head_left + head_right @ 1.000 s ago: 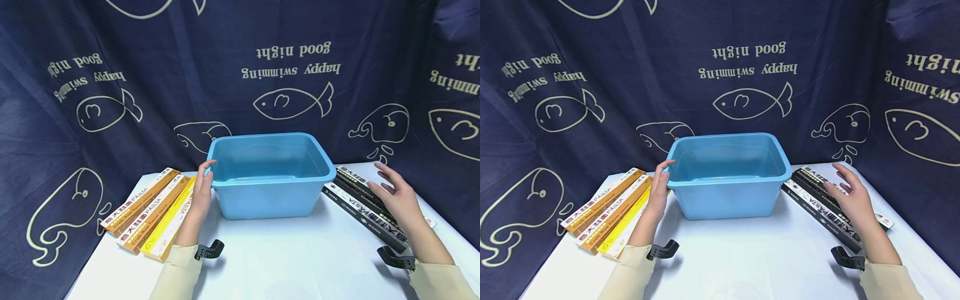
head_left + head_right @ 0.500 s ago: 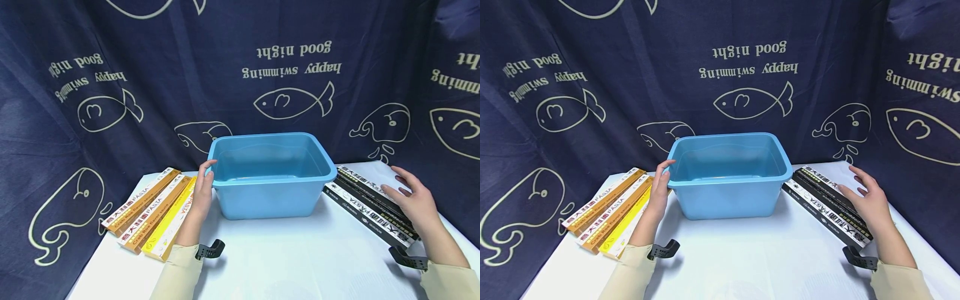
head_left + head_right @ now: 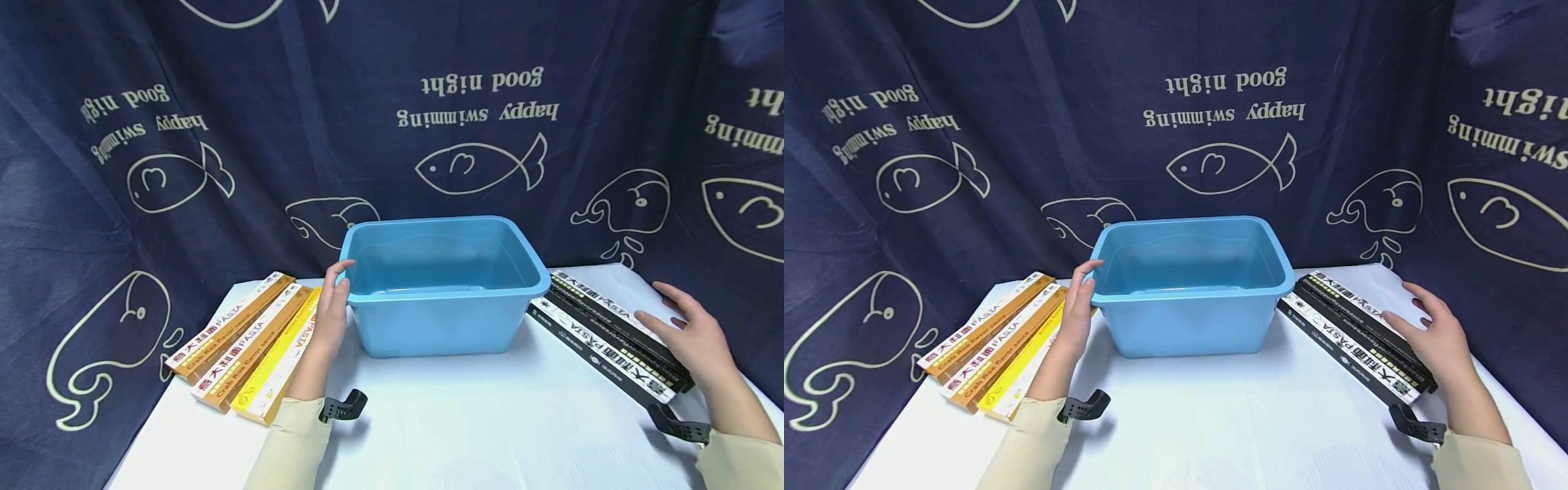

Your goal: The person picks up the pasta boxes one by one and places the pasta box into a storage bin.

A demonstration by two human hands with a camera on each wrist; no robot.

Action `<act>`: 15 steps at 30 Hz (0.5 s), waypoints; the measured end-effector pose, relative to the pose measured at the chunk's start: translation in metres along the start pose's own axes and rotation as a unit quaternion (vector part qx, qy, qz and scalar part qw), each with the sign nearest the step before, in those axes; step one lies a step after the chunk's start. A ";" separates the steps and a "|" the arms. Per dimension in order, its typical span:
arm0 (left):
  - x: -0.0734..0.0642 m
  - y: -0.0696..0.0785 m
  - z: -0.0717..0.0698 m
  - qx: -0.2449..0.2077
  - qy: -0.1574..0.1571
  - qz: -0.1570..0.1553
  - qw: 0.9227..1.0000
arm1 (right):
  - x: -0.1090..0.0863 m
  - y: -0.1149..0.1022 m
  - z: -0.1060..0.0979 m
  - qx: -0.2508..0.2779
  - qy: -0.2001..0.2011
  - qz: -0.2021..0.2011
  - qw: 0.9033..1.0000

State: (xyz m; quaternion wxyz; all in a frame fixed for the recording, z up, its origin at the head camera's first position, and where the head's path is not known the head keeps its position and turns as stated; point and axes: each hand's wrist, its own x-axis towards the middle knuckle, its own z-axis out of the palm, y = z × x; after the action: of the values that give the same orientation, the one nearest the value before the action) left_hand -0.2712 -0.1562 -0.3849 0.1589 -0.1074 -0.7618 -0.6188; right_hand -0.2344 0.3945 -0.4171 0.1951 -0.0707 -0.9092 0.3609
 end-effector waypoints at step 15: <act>0.000 0.000 -0.001 0.001 -0.001 0.000 1.000 | 0.001 0.020 -0.008 -0.034 -0.032 0.012 0.999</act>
State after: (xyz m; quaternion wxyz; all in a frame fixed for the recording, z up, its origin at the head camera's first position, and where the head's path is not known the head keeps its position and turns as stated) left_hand -0.2708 -0.1568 -0.3852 0.1586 -0.1078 -0.7622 -0.6184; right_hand -0.2322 0.4142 -0.4257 0.1596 -0.0763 -0.9258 0.3341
